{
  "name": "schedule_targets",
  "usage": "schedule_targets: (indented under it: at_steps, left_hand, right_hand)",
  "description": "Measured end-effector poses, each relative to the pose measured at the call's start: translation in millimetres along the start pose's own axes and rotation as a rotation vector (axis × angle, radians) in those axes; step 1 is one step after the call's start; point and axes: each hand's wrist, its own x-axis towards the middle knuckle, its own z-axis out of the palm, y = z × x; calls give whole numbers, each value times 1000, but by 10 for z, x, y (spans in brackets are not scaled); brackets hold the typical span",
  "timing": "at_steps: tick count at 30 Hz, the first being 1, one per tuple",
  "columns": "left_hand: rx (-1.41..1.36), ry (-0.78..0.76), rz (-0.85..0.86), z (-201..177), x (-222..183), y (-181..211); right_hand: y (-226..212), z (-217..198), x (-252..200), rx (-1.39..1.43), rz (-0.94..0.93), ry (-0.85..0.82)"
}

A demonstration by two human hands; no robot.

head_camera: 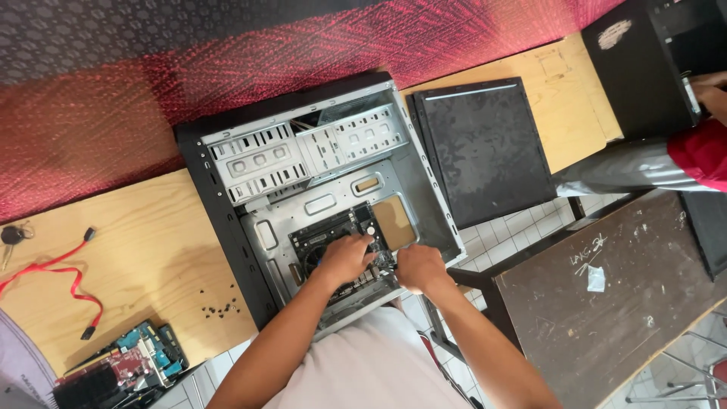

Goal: Installing a motherboard into a computer case by fastening it with screws using a screwdriver.

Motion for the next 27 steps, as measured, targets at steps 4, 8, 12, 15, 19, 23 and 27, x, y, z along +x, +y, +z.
schedule_targets:
  at_steps: [4, 8, 12, 15, 19, 23, 27]
  left_hand:
    - [-38, -30, 20, -63, -45, 42]
    - [-41, -27, 17, -93, -97, 80]
    - [-34, -79, 28, -194, -127, 142]
    - [-30, -100, 26, -203, -117, 141]
    - [-19, -119, 23, -78, -77, 100]
    - [-31, -121, 96, -19, -107, 196]
    - [37, -123, 220, 359, 18, 96]
  right_hand:
    - [-84, 42, 12, -7, 23, -22]
    - [-145, -140, -81, -24, 9, -23]
    - [-143, -144, -103, -31, -4, -1]
    - [-132, -86, -44, -26, 7, 12]
    - [-139, -71, 5, 5, 31, 24]
    - [-178, -286, -170, 32, 80, 53]
    - [-178, -292, -198, 230, 197, 57]
